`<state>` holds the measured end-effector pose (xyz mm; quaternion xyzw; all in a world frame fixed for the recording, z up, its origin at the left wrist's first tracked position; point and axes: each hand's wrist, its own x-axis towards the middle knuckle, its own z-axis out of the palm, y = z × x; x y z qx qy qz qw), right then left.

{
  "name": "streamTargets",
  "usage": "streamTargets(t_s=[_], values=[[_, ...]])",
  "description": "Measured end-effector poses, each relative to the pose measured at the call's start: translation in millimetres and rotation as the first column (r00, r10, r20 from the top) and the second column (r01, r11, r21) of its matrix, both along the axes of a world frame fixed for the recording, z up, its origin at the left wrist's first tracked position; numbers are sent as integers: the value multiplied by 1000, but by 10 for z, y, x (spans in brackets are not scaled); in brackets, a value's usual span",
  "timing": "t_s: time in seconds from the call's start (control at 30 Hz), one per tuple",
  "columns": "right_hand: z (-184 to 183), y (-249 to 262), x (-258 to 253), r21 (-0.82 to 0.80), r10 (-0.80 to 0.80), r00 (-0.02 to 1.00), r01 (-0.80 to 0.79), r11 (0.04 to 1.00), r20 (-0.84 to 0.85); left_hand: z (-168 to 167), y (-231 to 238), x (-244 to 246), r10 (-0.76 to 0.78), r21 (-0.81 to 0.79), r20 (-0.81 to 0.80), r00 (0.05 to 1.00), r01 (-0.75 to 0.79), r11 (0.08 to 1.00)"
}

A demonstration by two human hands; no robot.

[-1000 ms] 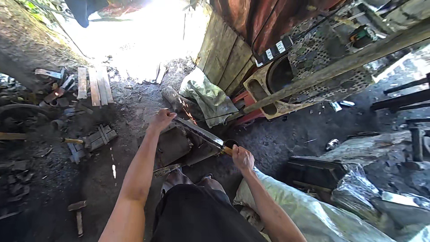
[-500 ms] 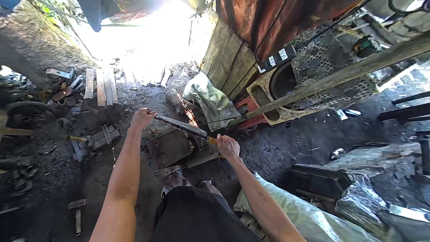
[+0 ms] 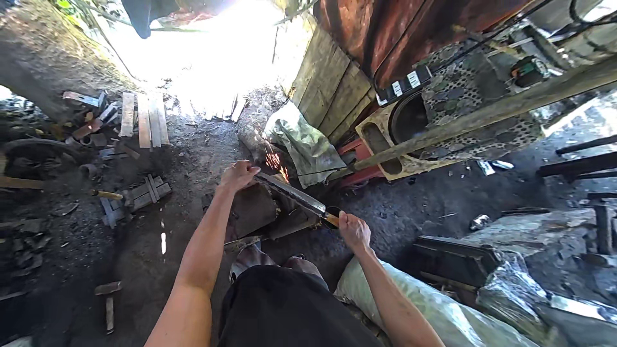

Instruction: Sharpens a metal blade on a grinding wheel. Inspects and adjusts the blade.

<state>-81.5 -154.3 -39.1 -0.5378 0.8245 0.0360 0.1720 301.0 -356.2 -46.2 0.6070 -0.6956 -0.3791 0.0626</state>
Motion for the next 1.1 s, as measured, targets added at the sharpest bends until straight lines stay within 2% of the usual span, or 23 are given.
streamTargets(t_s=[0.2, 0.3, 0.47, 0.67, 0.8, 0.93, 1.1], values=[[106, -656, 654, 3, 136, 990, -136, 991, 34, 187, -127, 816, 182, 2, 76, 980, -183, 983], [61, -732, 740, -25, 164, 986, -163, 986, 23, 208, -125, 963, 219, 20, 95, 971, -222, 975], [-30, -487, 396, -43, 100, 995, -100, 994, 5, 169, -61, 588, 173, -12, 33, 984, -173, 985], [-91, 64, -245, 17, 1, 1000, -1, 1000, -15, 97, 98, -156, -14, -47, 15, 1000, 15, 999], [-112, 195, -372, 10, -5, 1000, 5, 1000, -5, -15, 132, -290, -86, -56, 26, 996, 87, 995], [-31, -132, -65, 11, 40, 999, -40, 999, 12, 2, 58, 48, -2, -33, 36, 999, 3, 999], [62, -699, 433, -9, 186, 982, -186, 983, 31, 105, -52, 696, 163, -13, 82, 983, -163, 987]])
